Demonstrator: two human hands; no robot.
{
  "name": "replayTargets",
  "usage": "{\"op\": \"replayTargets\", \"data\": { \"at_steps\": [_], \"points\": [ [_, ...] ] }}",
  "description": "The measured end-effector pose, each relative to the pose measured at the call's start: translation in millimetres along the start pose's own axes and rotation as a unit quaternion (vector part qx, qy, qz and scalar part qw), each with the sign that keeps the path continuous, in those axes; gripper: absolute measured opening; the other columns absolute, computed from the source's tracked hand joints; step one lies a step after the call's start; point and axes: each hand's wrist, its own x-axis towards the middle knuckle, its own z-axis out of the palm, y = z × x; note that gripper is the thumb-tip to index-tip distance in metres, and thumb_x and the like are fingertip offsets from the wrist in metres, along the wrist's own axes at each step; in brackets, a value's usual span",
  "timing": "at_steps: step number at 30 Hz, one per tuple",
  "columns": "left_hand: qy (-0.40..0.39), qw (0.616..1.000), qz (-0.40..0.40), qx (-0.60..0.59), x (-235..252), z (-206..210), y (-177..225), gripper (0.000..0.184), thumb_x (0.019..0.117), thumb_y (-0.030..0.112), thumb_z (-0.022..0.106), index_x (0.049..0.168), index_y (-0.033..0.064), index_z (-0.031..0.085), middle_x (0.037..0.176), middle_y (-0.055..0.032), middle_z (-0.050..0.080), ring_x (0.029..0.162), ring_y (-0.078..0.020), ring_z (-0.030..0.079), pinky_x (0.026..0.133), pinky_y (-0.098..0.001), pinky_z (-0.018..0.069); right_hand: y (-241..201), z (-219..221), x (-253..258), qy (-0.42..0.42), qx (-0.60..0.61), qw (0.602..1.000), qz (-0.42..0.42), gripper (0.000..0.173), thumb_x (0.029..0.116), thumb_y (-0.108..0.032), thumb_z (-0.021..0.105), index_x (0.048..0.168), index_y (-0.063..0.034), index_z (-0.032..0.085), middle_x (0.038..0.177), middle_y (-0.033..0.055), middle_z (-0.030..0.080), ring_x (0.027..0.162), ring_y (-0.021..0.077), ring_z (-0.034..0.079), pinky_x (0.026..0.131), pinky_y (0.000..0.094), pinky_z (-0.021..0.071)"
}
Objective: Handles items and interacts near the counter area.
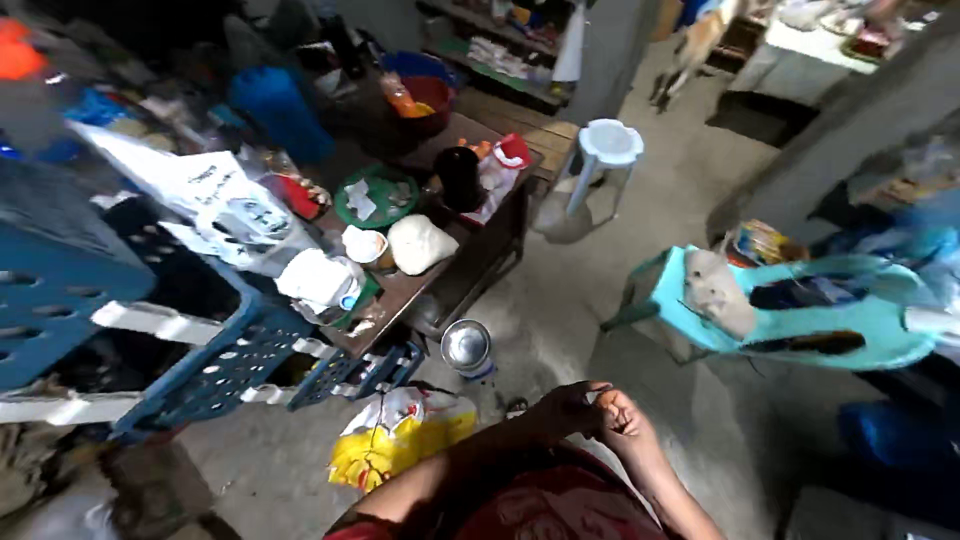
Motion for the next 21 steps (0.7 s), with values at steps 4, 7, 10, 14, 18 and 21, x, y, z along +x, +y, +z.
{"op": "replayTargets", "data": {
  "at_steps": [4,7,10,14,18,21],
  "points": [
    [0.113,0.993,-0.026,-0.016,32.5,-25.2,26.4,0.038,0.1095,0.024,0.044,0.133,-0.0028,0.059,0.111,-0.0064,0.068,0.094,-0.0049,0.064,0.088,-0.0264,0.0538,-27.6,-13.8,70.9,-0.085,-0.079,0.992,0.043,0.036,0.0918,-0.002,0.066,0.127,0.0038,0.059,0.101,0.0068,0.072,0.083,0.0119,0.07,0.076,0.0313,0.0612],
    [0.237,0.971,-0.003,-0.019,52.7,-50.3,35.2,0.038,0.108,0.019,0.036,0.131,-0.0019,0.058,0.095,-0.001,0.065,0.078,-0.0031,0.06,0.073,-0.0242,0.0535,-44.8,-27.0,129.7,-0.167,-0.143,0.973,0.071,0.036,0.0972,-0.012,0.065,0.128,0.0031,0.057,0.106,0.0069,0.072,0.086,0.0116,0.071,0.077,0.0301,0.0611],
    [0.403,0.912,0.052,-0.061,71.8,-76.7,27.8,0.045,0.1061,0.021,0.028,0.123,0.0005,0.065,0.088,0.0056,0.062,0.069,0.0006,0.053,0.064,-0.0197,0.0473,-62.0,-45.0,193.5,-0.243,-0.248,0.935,0.069,0.028,0.101,-0.016,0.059,0.124,0.0006,0.061,0.116,0.0094,0.071,0.091,0.012,0.07,0.081,0.0299,0.0589],
    [0.618,0.761,0.085,-0.178,84.0,-96.6,35.6,0.045,0.1044,0.015,0.025,0.101,0.0021,0.069,0.07,0.0063,0.064,0.056,-0.0011,0.052,0.057,-0.0205,0.0475,-91.7,-39.9,285.0,-0.327,-0.344,0.88,0.025,0.028,0.1024,-0.017,0.059,0.123,0.0022,0.063,0.114,0.0145,0.071,0.091,0.0191,0.07,0.083,0.0357,0.0582],
    [0.668,0.692,0.079,-0.26,81.4,-91.4,32.5,0.056,0.1094,0.021,0.017,0.106,0.0013,0.069,0.069,0.0039,0.065,0.05,-0.0014,0.05,0.049,-0.018,0.0437,-101.6,15.8,360.0,-0.453,-0.398,0.797,-0.046,0.028,0.1037,-0.015,0.055,0.121,0.004,0.066,0.111,0.0177,0.069,0.091,0.0218,0.068,0.084,0.0361,0.0563],
    [0.659,0.687,0.095,-0.293,70.0,-90.2,31.1,0.066,0.1084,0.027,0.008,0.108,0.0021,0.069,0.064,0.0045,0.062,0.042,0.0015,0.042,0.04,-0.0143,0.0352,-102.8,84.7,398.7,-0.528,-0.456,0.71,-0.091,0.03,0.105,-0.009,0.05,0.129,0.0017,0.065,0.131,0.0222,0.062,0.111,0.0288,0.065,0.1,0.0388,0.0517]
  ]
}}
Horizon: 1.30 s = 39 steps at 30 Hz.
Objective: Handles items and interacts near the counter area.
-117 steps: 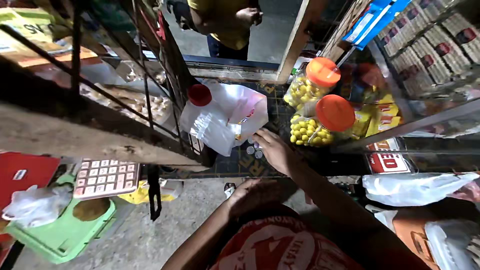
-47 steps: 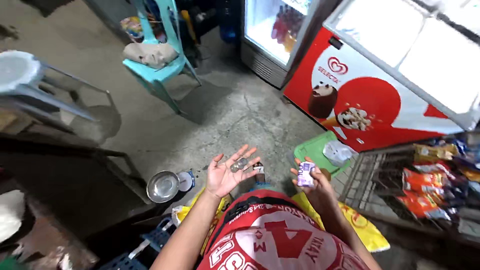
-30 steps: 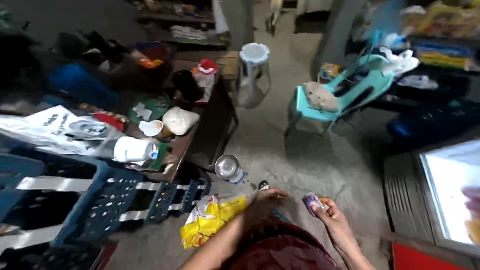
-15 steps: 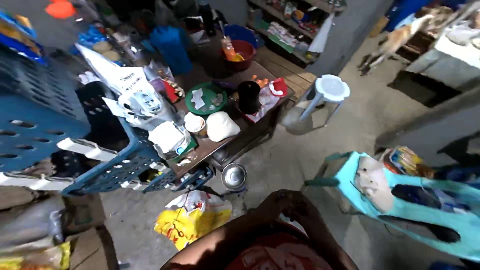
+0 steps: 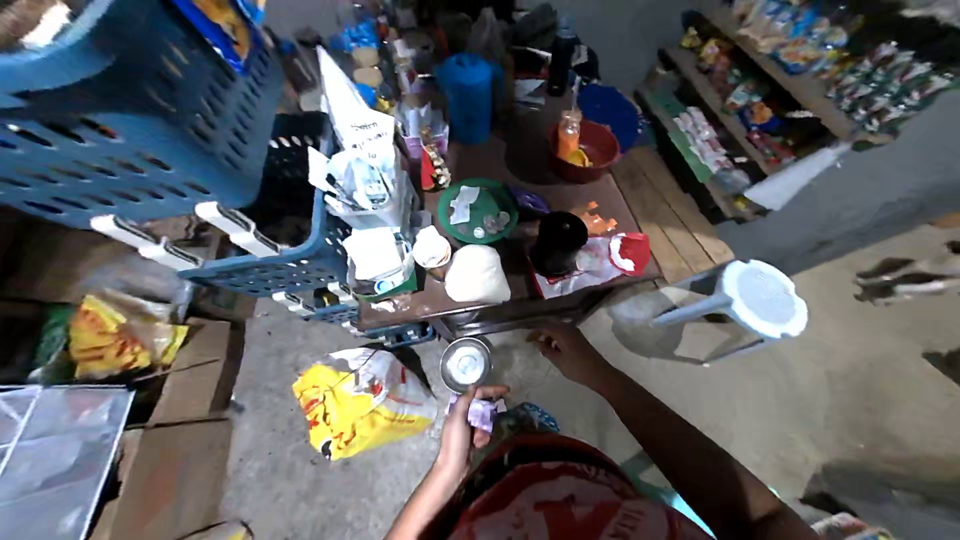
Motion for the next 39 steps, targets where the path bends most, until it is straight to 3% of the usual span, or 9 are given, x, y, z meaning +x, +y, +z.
{"op": "replayTargets", "data": {
  "at_steps": [3,12,19,24,31,33,35,37,39],
  "points": [
    [0.01,1.0,-0.01,-0.013,1.5,-14.7,9.7,0.066,0.1069,0.03,0.008,0.111,0.0046,0.069,0.063,0.0052,0.062,0.038,0.0035,0.036,0.037,-0.0129,0.0301,-11.6,-11.5,73.5,0.001,-0.074,0.997,-0.028,0.033,0.1054,-0.006,0.045,0.132,0.0014,0.064,0.138,0.0246,0.059,0.13,0.0349,0.056,0.115,0.0443,0.0403],
    [0.164,0.981,0.07,-0.072,-21.4,-42.6,5.9,0.059,0.0997,0.03,0.02,0.105,0.0094,0.074,0.054,0.0098,0.056,0.037,0.004,0.038,0.036,-0.0129,0.032,-8.6,-41.0,223.9,0.083,-0.18,0.98,-0.019,0.03,0.1027,-0.005,0.053,0.129,0.0039,0.064,0.138,0.0269,0.057,0.131,0.0418,0.055,0.11,0.0537,0.0459],
    [0.241,0.936,0.112,-0.231,-51.8,-30.2,-37.1,0.057,0.1004,0.035,0.021,0.11,0.0169,0.074,0.056,0.0095,0.058,0.041,0.0026,0.047,0.04,-0.0145,0.0404,-9.4,-48.5,253.1,0.094,-0.178,0.979,0.027,0.05,0.0977,-0.026,0.07,0.135,0.0041,0.056,0.138,0.0294,0.053,0.126,0.0451,0.056,0.102,0.0574,0.0498],
    [0.282,0.908,0.142,-0.275,-60.2,-15.0,-49.0,0.053,0.0993,0.035,0.026,0.111,0.0145,0.074,0.058,0.0083,0.059,0.041,0.002,0.046,0.039,-0.0145,0.0397,-10.9,-52.2,249.9,0.092,-0.244,0.966,-0.003,0.041,0.1016,-0.024,0.059,0.134,0.0006,0.06,0.138,0.0284,0.055,0.126,0.0433,0.057,0.104,0.0558,0.0494],
    [0.387,0.855,0.153,-0.309,-94.5,-9.8,-46.7,0.06,0.1022,0.028,0.015,0.108,0.0059,0.07,0.054,0.0079,0.051,0.038,0.0027,0.036,0.037,-0.0138,0.0307,-7.7,-49.1,248.2,0.123,-0.251,0.956,-0.087,0.04,0.1041,-0.027,0.057,0.125,0.0055,0.066,0.129,0.0343,0.061,0.121,0.0537,0.058,0.102,0.0698,0.0434],
    [0.395,0.845,0.157,-0.325,-108.1,-21.9,-50.9,0.059,0.1029,0.027,0.015,0.109,0.0059,0.07,0.054,0.0071,0.05,0.039,0.0019,0.036,0.038,-0.0142,0.0307,-2.8,-48.8,250.9,0.171,-0.195,0.959,-0.111,0.037,0.1031,-0.022,0.058,0.122,0.0086,0.066,0.122,0.0353,0.064,0.115,0.053,0.061,0.1,0.0685,0.0447],
    [0.404,0.836,0.167,-0.331,-124.9,-39.6,-55.9,0.058,0.103,0.026,0.016,0.109,0.0062,0.07,0.055,0.0063,0.052,0.039,0.0016,0.037,0.038,-0.0143,0.0318,-9.2,-42.0,244.8,0.203,-0.057,0.969,-0.127,0.039,0.1046,-0.02,0.055,0.126,0.0118,0.061,0.114,0.0295,0.067,0.101,0.0368,0.068,0.094,0.0536,0.0537],
    [0.409,0.829,0.182,-0.335,-144.7,-64.4,-61.2,0.057,0.1026,0.026,0.016,0.108,0.0059,0.07,0.056,0.006,0.054,0.039,0.0018,0.037,0.038,-0.0142,0.0323,-31.8,-25.9,232.6,0.207,0.14,0.958,-0.144,0.034,0.1072,-0.014,0.044,0.126,0.0124,0.054,0.099,0.0131,0.063,0.081,0.0108,0.065,0.079,0.0293,0.0577],
    [0.414,0.825,0.193,-0.333,-168.8,-95.8,-70.1,0.057,0.1025,0.025,0.016,0.108,0.0049,0.069,0.058,0.0061,0.055,0.04,0.0023,0.038,0.039,-0.0136,0.0323,-60.0,-2.0,219.1,0.173,0.404,0.89,-0.123,0.025,0.109,-0.011,0.028,0.109,-0.0035,0.052,0.085,-0.0028,0.065,0.075,0.0046,0.067,0.072,0.0227,0.0587]
  ]
}}
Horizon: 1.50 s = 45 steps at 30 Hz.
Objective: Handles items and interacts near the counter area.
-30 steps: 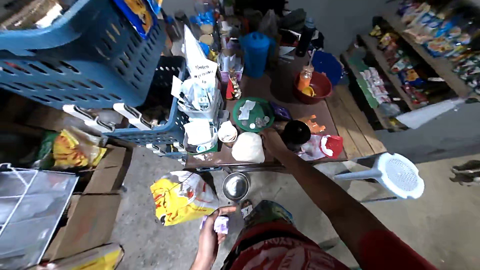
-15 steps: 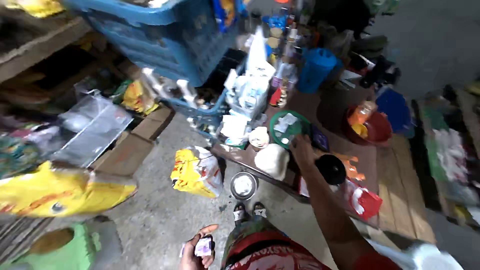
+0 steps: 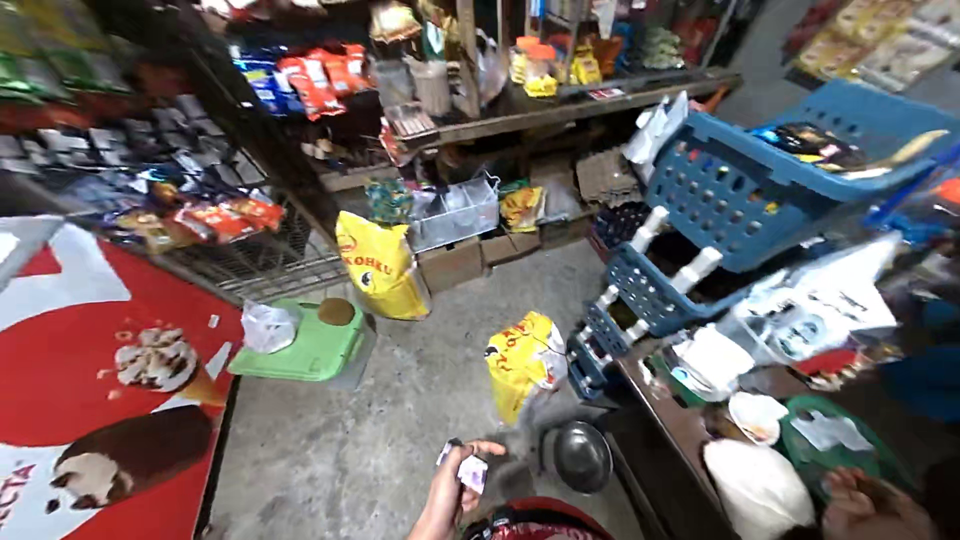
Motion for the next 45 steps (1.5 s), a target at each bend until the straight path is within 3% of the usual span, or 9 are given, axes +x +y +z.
{"op": "replayTargets", "data": {
  "at_steps": [3,7,13,18,22,29,35,38,45],
  "points": [
    [0.031,0.999,0.029,0.001,18.6,-53.3,45.6,0.055,0.102,0.022,0.017,0.101,0.0046,0.07,0.055,0.0068,0.053,0.039,0.0024,0.038,0.038,-0.0133,0.0322,-4.6,68.6,-30.5,0.018,0.189,0.98,0.058,0.039,0.1098,-0.024,0.018,0.091,-0.0147,0.051,0.066,-0.0058,0.062,0.061,0.007,0.063,0.059,0.0242,0.0556],
    [0.111,0.991,0.077,0.004,29.1,-118.9,108.1,0.056,0.1031,0.021,0.017,0.082,0.0082,0.067,0.054,0.0064,0.058,0.039,0.0026,0.041,0.039,-0.0133,0.0338,-11.5,200.8,-97.0,-0.096,0.06,0.991,0.073,0.041,0.11,-0.026,0.024,0.079,-0.0224,0.052,0.049,-0.0152,0.048,0.04,-0.0024,0.043,0.041,0.0149,0.0387],
    [0.172,0.977,0.108,-0.059,60.3,-184.2,159.9,0.057,0.1077,0.026,0.02,0.075,0.0112,0.064,0.056,0.0053,0.06,0.038,0.0019,0.041,0.038,-0.0133,0.0341,35.6,368.8,-178.9,-0.359,-0.179,0.916,-0.012,0.025,0.1026,-0.013,0.049,0.116,0.0033,0.062,0.067,-0.0058,0.053,0.05,0.0,0.042,0.049,0.0201,0.0405],
    [0.198,0.967,0.155,-0.033,106.9,-219.7,180.6,0.05,0.1017,0.022,0.022,0.109,0.0067,0.069,0.061,0.0096,0.057,0.044,0.0021,0.044,0.042,-0.0149,0.0369,56.9,483.5,-192.9,-0.519,-0.352,0.776,-0.067,0.031,0.1028,-0.012,0.049,0.126,-0.0047,0.067,0.069,0.0009,0.056,0.057,0.0086,0.045,0.059,0.032,0.0434],
    [0.272,0.941,0.203,0.002,158.1,-237.6,215.6,0.041,0.0958,0.016,0.031,0.085,0.015,0.071,0.067,0.0109,0.066,0.046,0.0041,0.047,0.043,-0.0147,0.0366,81.2,584.6,-164.8,-0.588,-0.427,0.682,-0.08,0.04,0.11,-0.024,0.039,0.143,-0.0107,0.057,0.087,0.014,0.065,0.068,0.0229,0.058,0.071,0.0453,0.0509],
    [0.264,0.929,0.247,-0.085,269.2,-237.7,324.6,0.047,0.0975,0.014,0.026,0.092,0.0078,0.072,0.084,0.0015,0.076,0.045,0.0029,0.05,0.04,-0.0128,0.037,81.8,794.6,-130.5,-0.647,-0.448,0.598,-0.155,0.046,0.1119,-0.026,0.031,0.154,-0.015,0.047,0.119,0.0237,0.069,0.107,0.04,0.067,0.097,0.0593,0.0495],
    [0.145,0.963,0.22,-0.063,356.2,-211.7,398.2,0.041,0.0868,0.009,0.041,0.114,0.0068,0.072,0.059,0.013,0.055,0.045,0.0031,0.044,0.044,-0.0148,0.0393,52.0,954.8,-123.7,-0.612,-0.459,0.578,-0.284,0.046,0.1091,-0.037,0.043,0.15,-0.018,0.053,0.105,0.0214,0.073,0.098,0.0425,0.071,0.088,0.0633,0.0526],
    [0.118,0.982,0.147,-0.023,384.4,-207.5,426.8,0.03,0.0872,0.005,0.041,0.093,0.0113,0.07,0.057,0.011,0.056,0.046,0.0023,0.046,0.044,-0.0153,0.04,54.3,1004.5,-121.9,-0.597,-0.477,0.576,-0.291,0.045,0.1091,-0.036,0.041,0.151,-0.0221,0.052,0.099,0.0201,0.073,0.094,0.0431,0.07,0.083,0.0648,0.0522],
    [0.041,0.991,0.126,-0.03,461.2,-246.9,492.4,0.037,0.0913,0.005,0.036,0.107,0.0037,0.07,0.059,0.0099,0.056,0.045,0.0015,0.045,0.045,-0.0154,0.0406,74.5,1042.9,-124.0,-0.569,-0.492,0.573,-0.325,0.04,0.1089,-0.031,0.043,0.141,-0.0158,0.061,0.094,0.0193,0.074,0.09,0.0424,0.072,0.079,0.0629,0.054]
  ]
}}
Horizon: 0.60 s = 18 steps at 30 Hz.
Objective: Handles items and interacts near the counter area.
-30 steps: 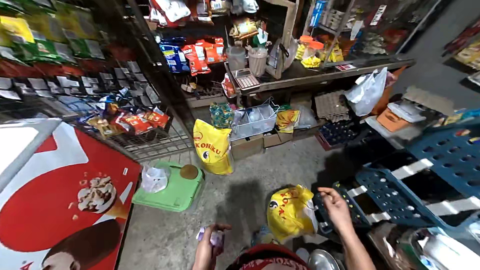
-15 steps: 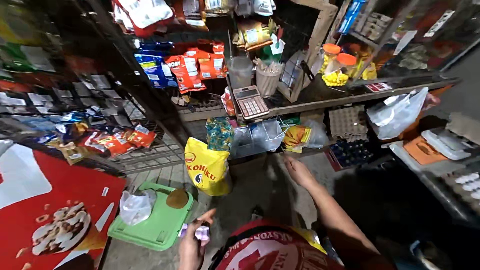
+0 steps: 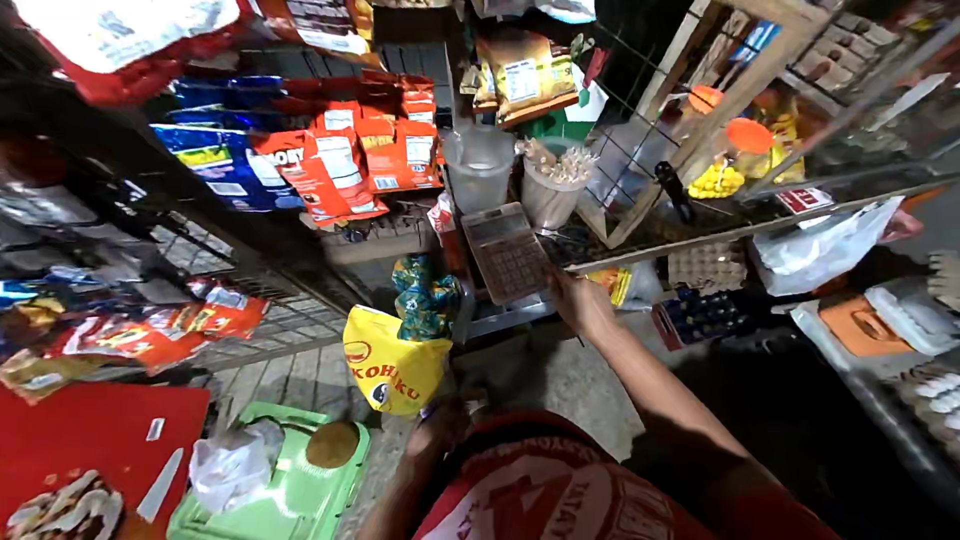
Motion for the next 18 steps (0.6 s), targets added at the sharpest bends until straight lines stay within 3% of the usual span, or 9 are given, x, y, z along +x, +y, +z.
{"op": "replayTargets", "data": {
  "at_steps": [2,6,10,14,18],
  "points": [
    [-0.024,1.0,0.005,-0.001,20.5,-7.2,10.1,0.037,0.0898,0.008,0.04,0.111,0.0043,0.07,0.061,0.0099,0.056,0.047,0.0014,0.045,0.046,-0.0159,0.0409,-11.1,-4.6,-3.7,-0.001,-0.009,1.0,-0.014,0.04,0.1088,-0.03,0.042,0.135,-0.0093,0.063,0.088,0.0198,0.074,0.085,0.0425,0.073,0.076,0.0622,0.0544],
    [-0.073,0.997,-0.01,0.036,55.6,-13.0,32.6,0.037,0.0943,0.011,0.039,0.116,0.0074,0.068,0.073,0.0097,0.062,0.054,0.0024,0.049,0.051,-0.0149,0.0435,-35.5,1.5,-8.0,0.003,0.022,0.996,-0.088,0.04,0.1071,-0.029,0.044,0.133,-0.0122,0.068,0.09,0.0142,0.075,0.077,0.0348,0.073,0.068,0.0567,0.0567],
    [-0.084,0.995,-0.04,0.047,74.6,-2.6,57.8,0.035,0.1009,0.011,0.036,0.114,0.0067,0.067,0.07,0.0103,0.06,0.053,0.0023,0.048,0.051,-0.0146,0.0431,-42.9,12.8,0.3,0.016,0.021,0.993,-0.117,0.037,0.1066,-0.029,0.046,0.128,-0.0129,0.071,0.086,0.0128,0.075,0.074,0.0335,0.073,0.062,0.0548,0.0564],
    [-0.073,0.996,-0.028,0.042,90.6,-1.0,61.9,0.034,0.0972,0.01,0.039,0.113,0.0075,0.069,0.07,0.0095,0.06,0.055,0.001,0.051,0.052,-0.0156,0.0445,-42.5,12.7,-5.6,0.04,0.005,0.99,-0.138,0.033,0.1039,-0.028,0.051,0.122,-0.0134,0.074,0.079,0.0101,0.074,0.065,0.0303,0.072,0.056,0.0521,0.0564],
    [-0.066,0.997,-0.015,0.041,99.7,-2.5,63.6,0.035,0.0962,0.01,0.039,0.113,0.0071,0.07,0.068,0.0099,0.058,0.054,0.0009,0.05,0.051,-0.0161,0.0441,-39.0,10.0,-7.5,0.016,0.014,0.987,-0.16,0.033,0.1034,-0.025,0.05,0.124,-0.0135,0.073,0.076,0.0087,0.072,0.063,0.0282,0.07,0.054,0.0494,0.0549]
  ]
}}
